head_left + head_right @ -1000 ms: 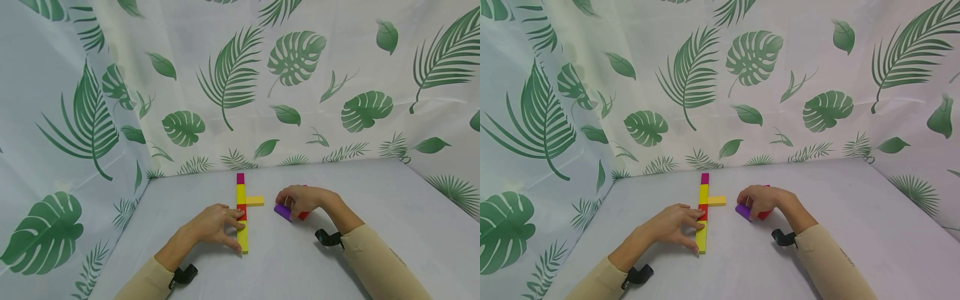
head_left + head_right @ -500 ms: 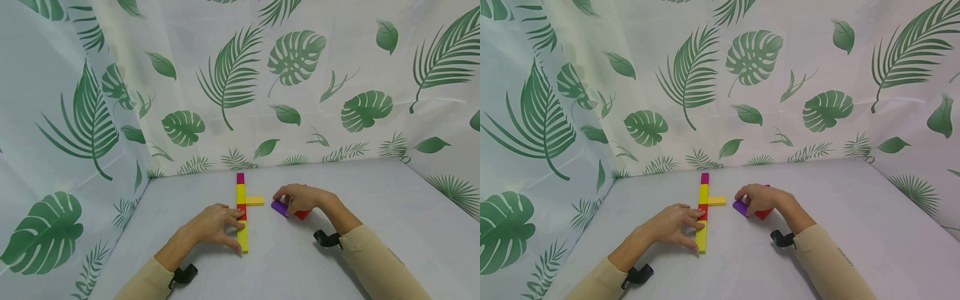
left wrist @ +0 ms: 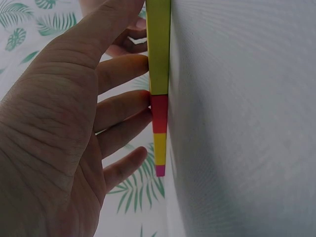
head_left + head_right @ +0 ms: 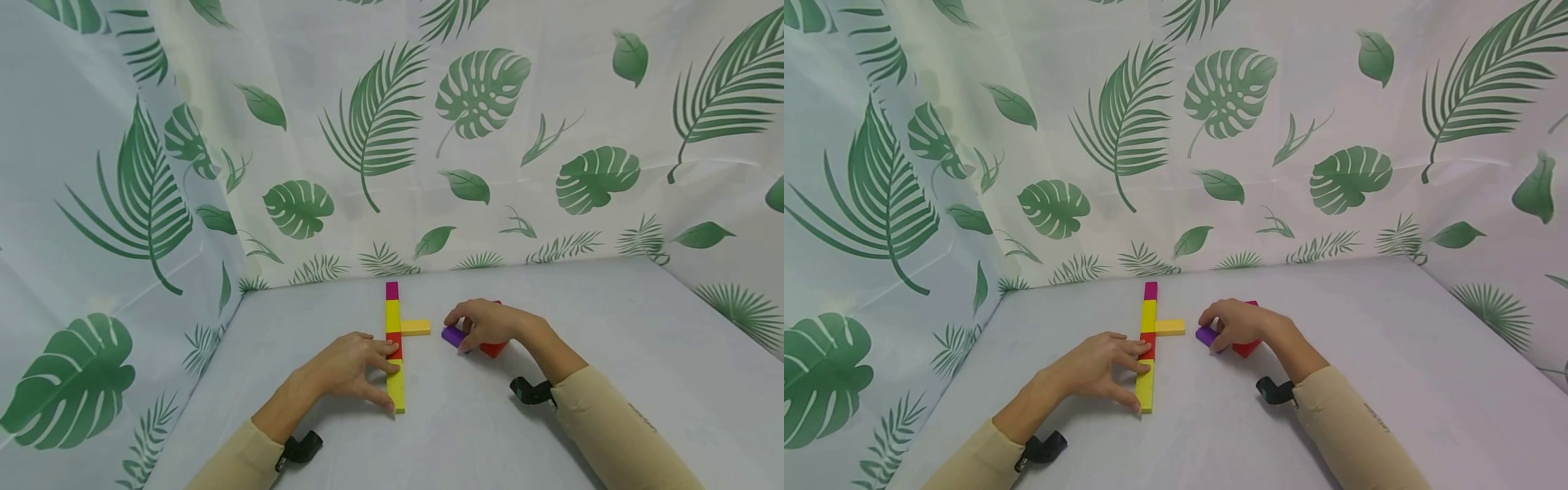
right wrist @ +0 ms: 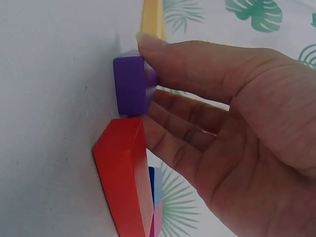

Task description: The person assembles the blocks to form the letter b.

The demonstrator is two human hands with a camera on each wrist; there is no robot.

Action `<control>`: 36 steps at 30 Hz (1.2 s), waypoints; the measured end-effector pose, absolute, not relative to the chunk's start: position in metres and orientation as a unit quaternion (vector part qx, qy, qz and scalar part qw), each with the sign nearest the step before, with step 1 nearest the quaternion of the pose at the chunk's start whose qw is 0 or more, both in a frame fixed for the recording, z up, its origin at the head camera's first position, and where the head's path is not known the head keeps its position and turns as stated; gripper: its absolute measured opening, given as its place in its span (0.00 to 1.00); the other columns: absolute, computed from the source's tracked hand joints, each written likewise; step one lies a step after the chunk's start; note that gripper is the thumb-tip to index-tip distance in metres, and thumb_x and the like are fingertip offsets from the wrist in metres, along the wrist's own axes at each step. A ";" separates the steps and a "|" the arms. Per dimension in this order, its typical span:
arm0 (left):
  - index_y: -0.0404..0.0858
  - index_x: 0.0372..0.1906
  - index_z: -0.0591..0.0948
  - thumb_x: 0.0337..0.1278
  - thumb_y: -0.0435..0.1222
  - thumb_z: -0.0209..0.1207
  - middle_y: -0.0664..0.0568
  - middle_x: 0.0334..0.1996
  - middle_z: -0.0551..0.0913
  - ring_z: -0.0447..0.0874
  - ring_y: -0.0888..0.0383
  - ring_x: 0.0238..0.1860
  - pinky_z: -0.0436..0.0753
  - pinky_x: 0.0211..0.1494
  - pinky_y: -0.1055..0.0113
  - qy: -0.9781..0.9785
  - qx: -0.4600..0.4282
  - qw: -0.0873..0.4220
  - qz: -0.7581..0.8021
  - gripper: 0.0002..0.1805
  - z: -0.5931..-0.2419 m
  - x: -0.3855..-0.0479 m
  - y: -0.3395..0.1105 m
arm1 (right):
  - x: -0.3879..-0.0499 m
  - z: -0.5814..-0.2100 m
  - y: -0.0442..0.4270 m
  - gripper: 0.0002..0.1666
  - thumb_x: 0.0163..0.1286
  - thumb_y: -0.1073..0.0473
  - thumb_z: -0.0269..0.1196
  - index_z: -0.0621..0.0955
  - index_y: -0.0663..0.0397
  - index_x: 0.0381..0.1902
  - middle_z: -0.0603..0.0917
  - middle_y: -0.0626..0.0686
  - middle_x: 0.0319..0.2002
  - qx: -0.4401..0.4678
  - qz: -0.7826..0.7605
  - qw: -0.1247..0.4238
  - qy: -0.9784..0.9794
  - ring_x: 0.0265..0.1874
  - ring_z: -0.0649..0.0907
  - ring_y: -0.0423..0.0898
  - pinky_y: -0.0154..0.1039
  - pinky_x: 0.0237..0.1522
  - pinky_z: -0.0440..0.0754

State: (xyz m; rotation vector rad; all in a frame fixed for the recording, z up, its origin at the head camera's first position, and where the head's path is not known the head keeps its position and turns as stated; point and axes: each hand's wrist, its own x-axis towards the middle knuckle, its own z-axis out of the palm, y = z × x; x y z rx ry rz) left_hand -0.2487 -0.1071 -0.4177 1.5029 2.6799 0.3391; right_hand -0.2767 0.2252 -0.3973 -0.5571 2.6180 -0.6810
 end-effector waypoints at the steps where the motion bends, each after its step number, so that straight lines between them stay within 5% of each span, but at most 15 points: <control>1: 0.56 0.59 0.87 0.43 0.74 0.68 0.57 0.68 0.81 0.77 0.63 0.71 0.74 0.76 0.53 0.867 0.486 0.025 0.110 0.40 -0.418 -0.249 -0.107 | -0.277 -0.397 0.225 0.32 0.62 0.54 0.78 0.83 0.45 0.64 0.84 0.48 0.52 -0.199 -0.243 0.187 0.931 0.51 0.81 0.46 0.48 0.55 0.85; 36: 0.56 0.59 0.88 0.43 0.74 0.67 0.58 0.68 0.81 0.77 0.63 0.71 0.73 0.77 0.53 0.868 0.484 0.029 0.106 0.40 -0.418 -0.250 -0.107 | -0.281 -0.405 0.220 0.30 0.67 0.55 0.74 0.82 0.51 0.66 0.86 0.49 0.51 -0.239 -0.265 0.150 0.922 0.51 0.83 0.47 0.48 0.56 0.86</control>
